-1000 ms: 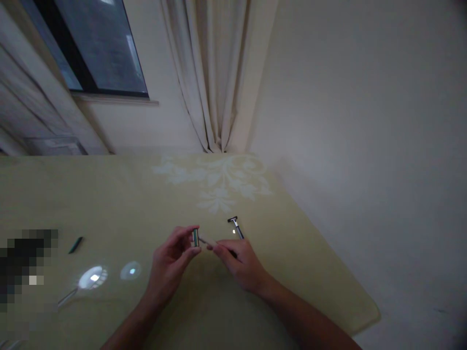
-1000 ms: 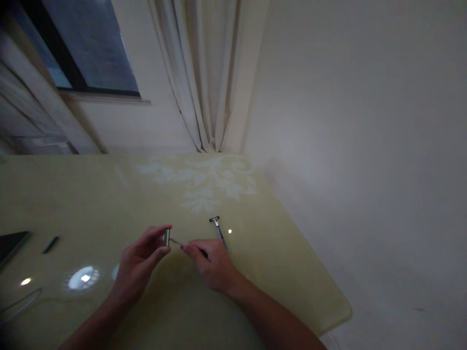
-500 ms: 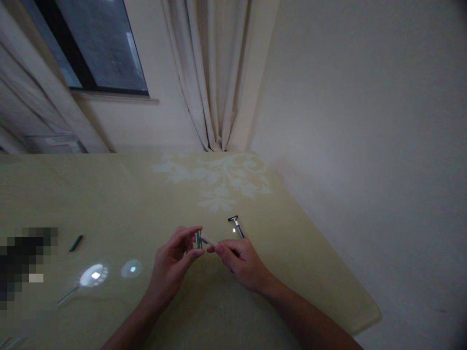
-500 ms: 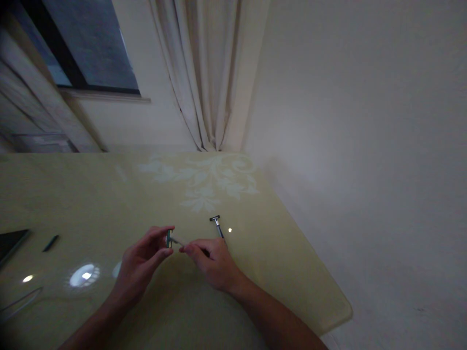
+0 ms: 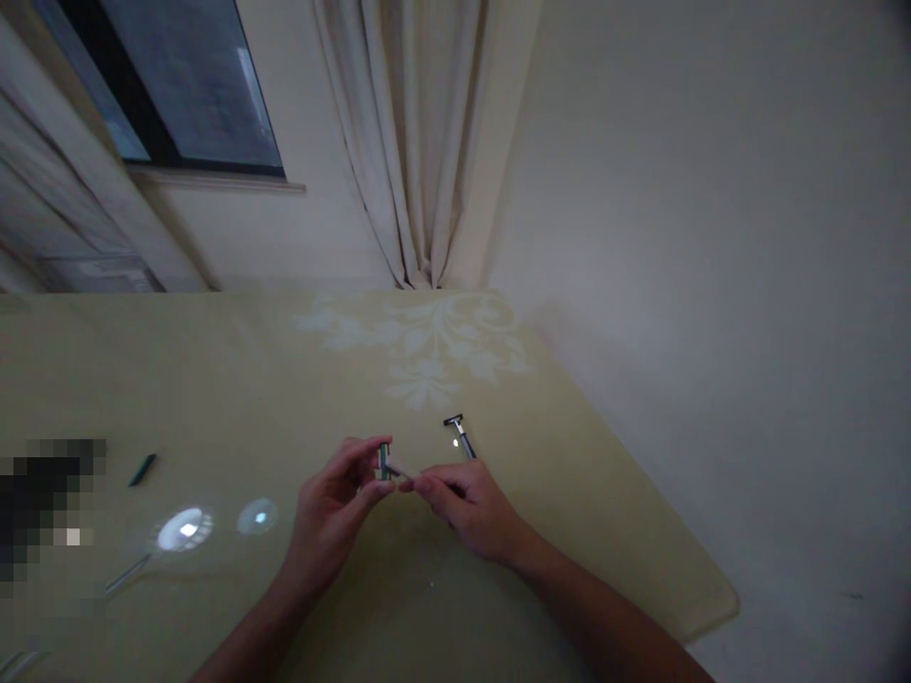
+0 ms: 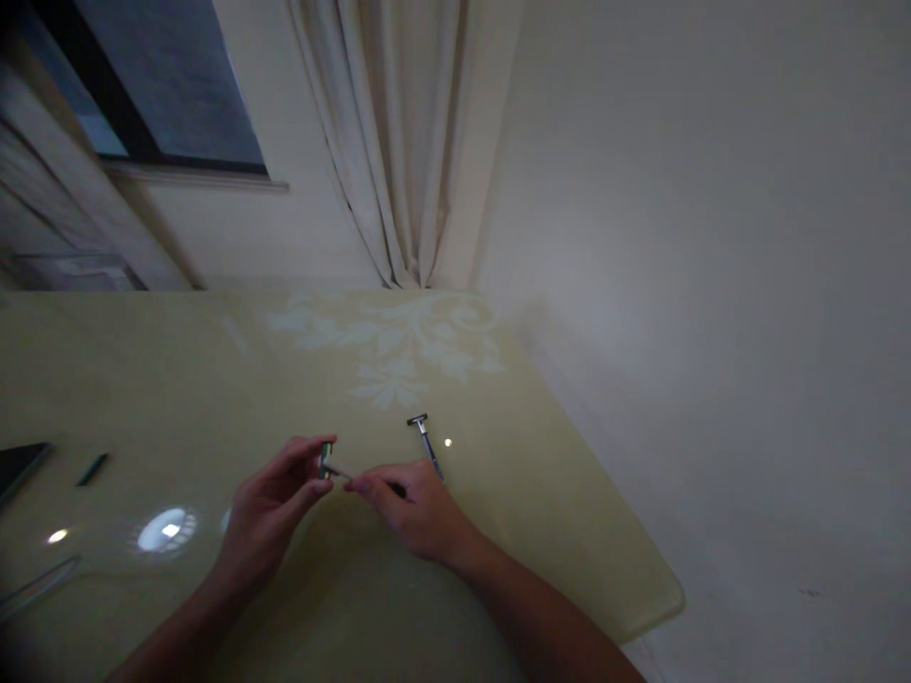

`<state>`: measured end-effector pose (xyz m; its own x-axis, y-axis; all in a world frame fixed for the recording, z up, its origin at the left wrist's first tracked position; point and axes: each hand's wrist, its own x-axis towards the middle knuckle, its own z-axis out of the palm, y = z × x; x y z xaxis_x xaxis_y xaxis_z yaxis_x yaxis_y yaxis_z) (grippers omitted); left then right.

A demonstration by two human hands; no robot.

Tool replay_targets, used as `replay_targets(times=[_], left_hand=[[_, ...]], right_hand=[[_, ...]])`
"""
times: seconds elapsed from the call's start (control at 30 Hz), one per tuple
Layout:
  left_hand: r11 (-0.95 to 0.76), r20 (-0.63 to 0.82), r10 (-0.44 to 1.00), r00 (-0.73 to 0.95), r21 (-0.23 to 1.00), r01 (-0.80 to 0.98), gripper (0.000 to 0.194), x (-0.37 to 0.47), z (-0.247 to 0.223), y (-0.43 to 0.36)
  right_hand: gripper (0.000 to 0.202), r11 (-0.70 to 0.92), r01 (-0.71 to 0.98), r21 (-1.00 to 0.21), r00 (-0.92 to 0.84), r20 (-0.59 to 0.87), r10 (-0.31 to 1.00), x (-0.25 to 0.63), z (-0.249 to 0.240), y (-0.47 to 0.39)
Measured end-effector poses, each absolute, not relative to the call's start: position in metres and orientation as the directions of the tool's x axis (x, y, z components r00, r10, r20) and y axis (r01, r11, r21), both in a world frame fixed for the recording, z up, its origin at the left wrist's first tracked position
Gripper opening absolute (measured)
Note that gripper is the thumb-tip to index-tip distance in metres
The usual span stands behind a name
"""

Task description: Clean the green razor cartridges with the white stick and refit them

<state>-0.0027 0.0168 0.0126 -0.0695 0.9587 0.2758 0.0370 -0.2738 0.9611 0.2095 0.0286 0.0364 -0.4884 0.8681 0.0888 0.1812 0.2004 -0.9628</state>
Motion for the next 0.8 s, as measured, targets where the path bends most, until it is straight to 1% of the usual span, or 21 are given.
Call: replay_targets(times=[0.2, 0.33, 0.4, 0.53, 0.7, 0.8], left_hand=[[-0.266, 0.264, 0.962, -0.068, 0.964, -0.011, 0.033, -0.0023, 0.0144, 0.0181], [-0.270, 0.269, 0.962, -0.056, 0.963, -0.016, 0.033, -0.0021, 0.0158, 0.0187], [-0.264, 0.264, 0.964, -0.044, 0.965, 0.001, 0.033, -0.0019, 0.0164, 0.0183], [-0.257, 0.258, 0.965, -0.039, 0.966, 0.025, 0.035, -0.0019, 0.0163, 0.0178], [-0.277, 0.277, 0.961, -0.020, 0.961, 0.017, 0.034, -0.0015, 0.0152, 0.0183], [-0.277, 0.277, 0.961, -0.006, 0.961, 0.021, 0.034, -0.0015, 0.0131, 0.0182]], right_hand=[[0.066, 0.221, 0.220, -0.950, -0.478, 0.093, 0.873, 0.2123, 0.0363, 0.0328], [0.059, 0.258, 0.283, -0.924, -0.403, 0.129, 0.906, 0.2169, 0.0361, 0.0373], [0.057, 0.241, 0.267, -0.933, -0.383, 0.127, 0.915, 0.2165, 0.0362, 0.0361], [0.057, 0.235, 0.238, -0.943, -0.430, 0.114, 0.896, 0.2114, 0.0349, 0.0321], [0.055, 0.223, 0.236, -0.946, -0.339, 0.135, 0.931, 0.2121, 0.0332, 0.0355], [0.058, 0.214, 0.219, -0.952, -0.383, 0.118, 0.916, 0.2128, 0.0341, 0.0350]])
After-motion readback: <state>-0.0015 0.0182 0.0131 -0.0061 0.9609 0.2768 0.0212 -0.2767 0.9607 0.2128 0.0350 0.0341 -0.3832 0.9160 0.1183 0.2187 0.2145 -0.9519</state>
